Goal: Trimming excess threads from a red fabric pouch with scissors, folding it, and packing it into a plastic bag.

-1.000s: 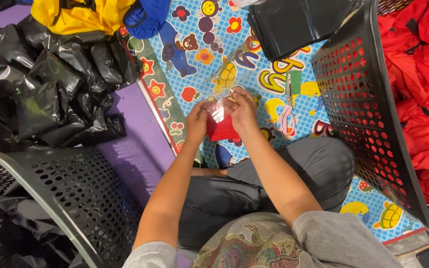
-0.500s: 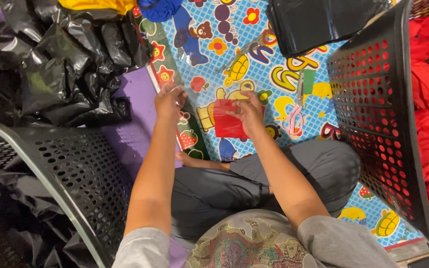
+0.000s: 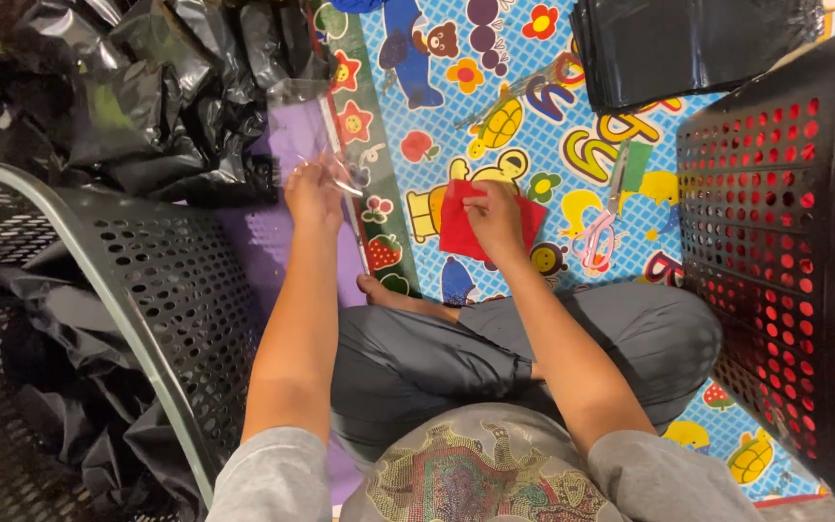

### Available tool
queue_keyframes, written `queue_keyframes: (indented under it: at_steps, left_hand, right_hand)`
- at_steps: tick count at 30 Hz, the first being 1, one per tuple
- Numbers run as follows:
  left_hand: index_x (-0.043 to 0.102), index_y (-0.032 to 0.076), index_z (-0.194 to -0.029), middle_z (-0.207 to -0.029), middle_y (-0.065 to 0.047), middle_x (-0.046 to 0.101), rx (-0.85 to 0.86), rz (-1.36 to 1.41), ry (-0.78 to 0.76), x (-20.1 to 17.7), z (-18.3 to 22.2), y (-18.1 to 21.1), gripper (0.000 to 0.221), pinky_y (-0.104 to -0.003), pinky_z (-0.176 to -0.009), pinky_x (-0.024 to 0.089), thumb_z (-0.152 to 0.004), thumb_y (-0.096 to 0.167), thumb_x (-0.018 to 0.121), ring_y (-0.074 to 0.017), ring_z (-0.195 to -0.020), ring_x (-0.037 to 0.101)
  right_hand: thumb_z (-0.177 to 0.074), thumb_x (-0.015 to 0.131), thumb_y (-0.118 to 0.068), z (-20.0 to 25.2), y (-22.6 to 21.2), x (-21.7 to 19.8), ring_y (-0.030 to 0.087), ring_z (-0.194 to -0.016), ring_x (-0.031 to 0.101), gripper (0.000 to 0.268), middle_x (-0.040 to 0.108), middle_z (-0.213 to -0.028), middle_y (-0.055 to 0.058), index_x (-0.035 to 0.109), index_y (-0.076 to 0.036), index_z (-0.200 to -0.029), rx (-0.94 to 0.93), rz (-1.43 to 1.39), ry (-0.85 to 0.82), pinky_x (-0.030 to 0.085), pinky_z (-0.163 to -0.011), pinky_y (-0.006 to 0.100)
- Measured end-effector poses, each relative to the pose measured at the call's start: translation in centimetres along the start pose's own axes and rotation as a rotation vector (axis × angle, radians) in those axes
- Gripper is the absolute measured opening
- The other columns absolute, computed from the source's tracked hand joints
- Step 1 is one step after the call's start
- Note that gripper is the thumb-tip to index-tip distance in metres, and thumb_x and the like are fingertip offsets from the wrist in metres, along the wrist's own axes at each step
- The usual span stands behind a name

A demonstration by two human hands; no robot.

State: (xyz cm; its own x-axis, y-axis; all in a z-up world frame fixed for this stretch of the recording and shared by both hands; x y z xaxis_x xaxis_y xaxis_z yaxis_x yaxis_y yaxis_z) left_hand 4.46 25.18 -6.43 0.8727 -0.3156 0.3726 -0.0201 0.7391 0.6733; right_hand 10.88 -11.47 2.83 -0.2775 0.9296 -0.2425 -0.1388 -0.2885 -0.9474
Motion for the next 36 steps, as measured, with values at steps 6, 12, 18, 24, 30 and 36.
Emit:
queue_keyframes:
  at_steps: [6, 12, 18, 24, 30, 36]
  left_hand:
    - [0.039, 0.015, -0.146, -0.134, -0.001, 0.06, -0.084, 0.113, 0.096, 0.1, 2.7, -0.8, 0.045, -0.041, -0.104, 0.044, -0.103, 0.004, 0.046, -0.0207, -0.119, 0.062]
    - [0.028, 0.015, -0.152, -0.153, 0.0, 0.046, -0.173, 0.267, 0.106, -2.3, 1.0, -4.5, 0.046, -0.044, -0.114, 0.038, -0.111, 0.034, 0.037, -0.0225, -0.146, 0.041]
    - [0.013, 0.022, -0.162, -0.153, -0.004, 0.034, -0.291, -0.09, 0.161, -3.0, 2.7, -9.5, 0.091, -0.054, -0.122, 0.016, -0.096, 0.071, 0.054, -0.0314, -0.143, 0.034]
    - [0.049, 0.001, -0.143, -0.14, -0.022, 0.054, -0.224, -0.98, -0.175, 2.9, 12.7, -13.2, 0.082, -0.051, -0.108, 0.043, -0.084, 0.043, 0.088, -0.0414, -0.132, 0.054]
    - [0.025, -0.001, -0.153, -0.144, -0.033, 0.049, -0.073, -1.322, -0.463, 9.0, 18.6, -13.7, 0.104, -0.057, -0.111, 0.045, -0.073, 0.02, 0.088, -0.0497, -0.137, 0.049]
    - [0.045, 0.0, -0.144, -0.133, -0.027, 0.059, -0.11, -1.332, -0.398, 6.9, 17.5, -14.6, 0.081, -0.057, -0.105, 0.048, -0.074, 0.013, 0.084, -0.0474, -0.132, 0.055]
  right_hand:
    - [-0.075, 0.09, -0.007, 2.4, -8.3, 0.0, 0.035, -0.113, 0.059, 0.038, 0.047, -0.128, 0.014, 0.068, -0.003, -0.106, -0.346, 0.902, 0.174, 0.045, -0.091, 0.049]
    - [-0.087, 0.087, -0.04, 3.2, -2.9, -2.2, 0.048, -0.142, 0.024, 0.072, 0.028, -0.148, 0.023, 0.049, -0.001, -0.134, 0.079, 0.856, 0.185, 0.026, -0.104, 0.074]
    - [-0.099, 0.063, -0.013, 3.6, -0.1, -2.3, 0.051, -0.151, 0.007, 0.06, 0.013, -0.16, 0.026, 0.034, -0.004, -0.151, 0.194, 0.66, -0.023, 0.015, -0.112, 0.072]
    - [-0.086, 0.087, -0.03, 4.2, -0.1, -4.9, 0.045, -0.151, 0.02, 0.1, 0.018, -0.16, 0.024, 0.022, -0.005, -0.158, 0.452, 0.698, 0.114, 0.023, -0.118, 0.061]
    - [-0.076, 0.092, -0.039, 4.8, 4.3, -5.8, 0.042, -0.135, 0.04, 0.096, 0.042, -0.138, 0.024, 0.036, 0.0, -0.143, 0.587, 0.495, 0.192, 0.035, -0.108, 0.057]
    - [-0.079, 0.089, -0.036, 4.8, 3.9, -4.2, 0.038, -0.127, 0.049, 0.078, 0.05, -0.127, 0.02, 0.048, 0.002, -0.133, 0.534, 0.414, 0.136, 0.044, -0.1, 0.052]
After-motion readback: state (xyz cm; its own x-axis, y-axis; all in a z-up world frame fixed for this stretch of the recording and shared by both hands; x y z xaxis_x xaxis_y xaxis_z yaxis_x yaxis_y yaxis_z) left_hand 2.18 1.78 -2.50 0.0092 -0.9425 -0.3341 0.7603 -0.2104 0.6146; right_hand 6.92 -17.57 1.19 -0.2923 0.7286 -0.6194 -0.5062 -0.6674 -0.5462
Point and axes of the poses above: each hand's wrist, its own z-axis away from the middle knuckle, its own x-axis out of the palm, y = z × x, the point moved 10 cm from there along -z, towards the middle knuckle
